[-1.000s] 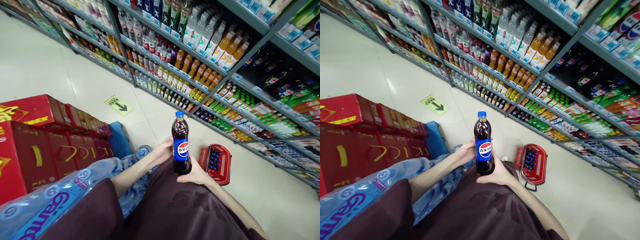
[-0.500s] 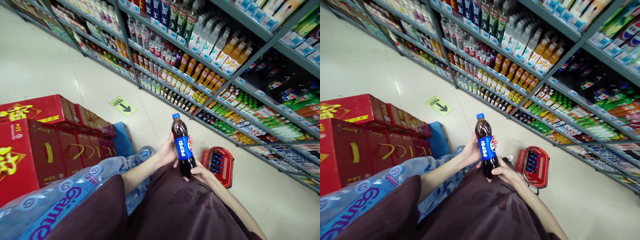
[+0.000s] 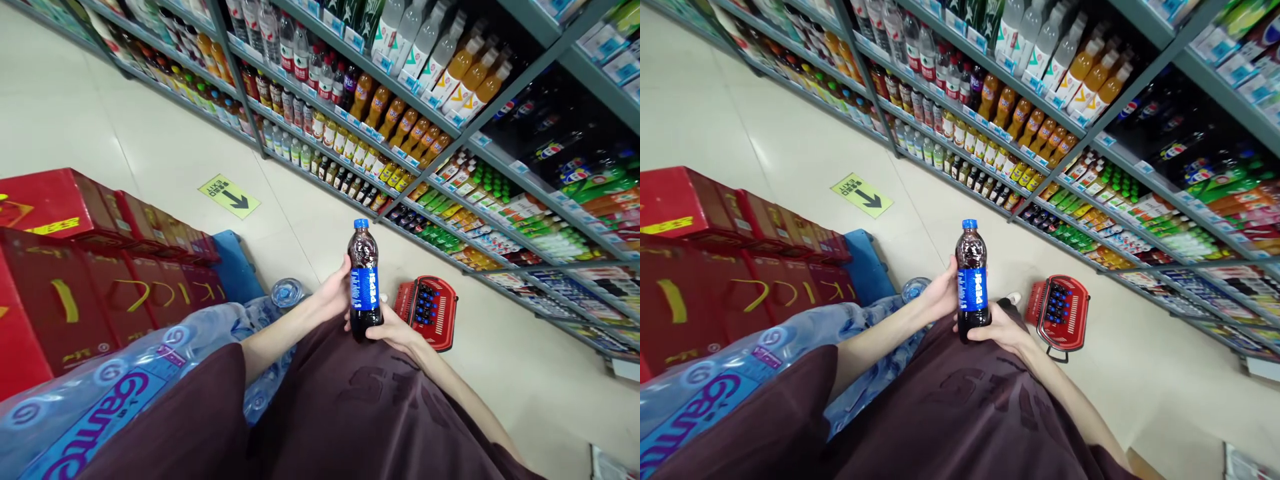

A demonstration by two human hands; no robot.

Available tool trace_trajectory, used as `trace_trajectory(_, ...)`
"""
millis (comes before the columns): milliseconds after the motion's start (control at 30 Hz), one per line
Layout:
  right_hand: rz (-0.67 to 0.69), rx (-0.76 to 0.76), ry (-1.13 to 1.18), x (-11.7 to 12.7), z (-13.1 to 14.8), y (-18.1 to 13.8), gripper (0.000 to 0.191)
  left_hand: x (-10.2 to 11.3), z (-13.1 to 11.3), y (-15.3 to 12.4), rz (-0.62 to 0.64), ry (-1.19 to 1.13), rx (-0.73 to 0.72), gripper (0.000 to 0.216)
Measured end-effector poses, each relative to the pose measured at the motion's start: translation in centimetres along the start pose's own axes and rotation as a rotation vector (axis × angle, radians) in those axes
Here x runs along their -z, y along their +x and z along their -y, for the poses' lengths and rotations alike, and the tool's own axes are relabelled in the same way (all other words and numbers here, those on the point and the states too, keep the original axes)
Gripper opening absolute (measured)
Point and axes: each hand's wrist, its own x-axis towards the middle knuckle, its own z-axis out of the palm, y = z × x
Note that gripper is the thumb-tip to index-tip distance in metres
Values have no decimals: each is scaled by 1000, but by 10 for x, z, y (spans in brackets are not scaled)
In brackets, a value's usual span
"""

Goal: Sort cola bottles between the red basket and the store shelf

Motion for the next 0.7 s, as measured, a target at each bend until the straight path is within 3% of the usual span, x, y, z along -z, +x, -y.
trace_trajectory(233, 50, -38, -19, -3, 1, 1, 63, -7, 0, -7, 3, 287, -106, 70)
trace_trajectory(367, 92, -5, -80, -4, 3, -1, 51, -18, 3, -10, -31, 307, -213, 68)
trace_trajectory(567, 132, -21, 13, -3, 5, -6, 46, -24, 1, -9, 71, 23, -19, 65)
trace_trajectory(700, 166, -30, 48, -4, 6, -7, 45, -25, -3, -9, 61, -32, 53, 70)
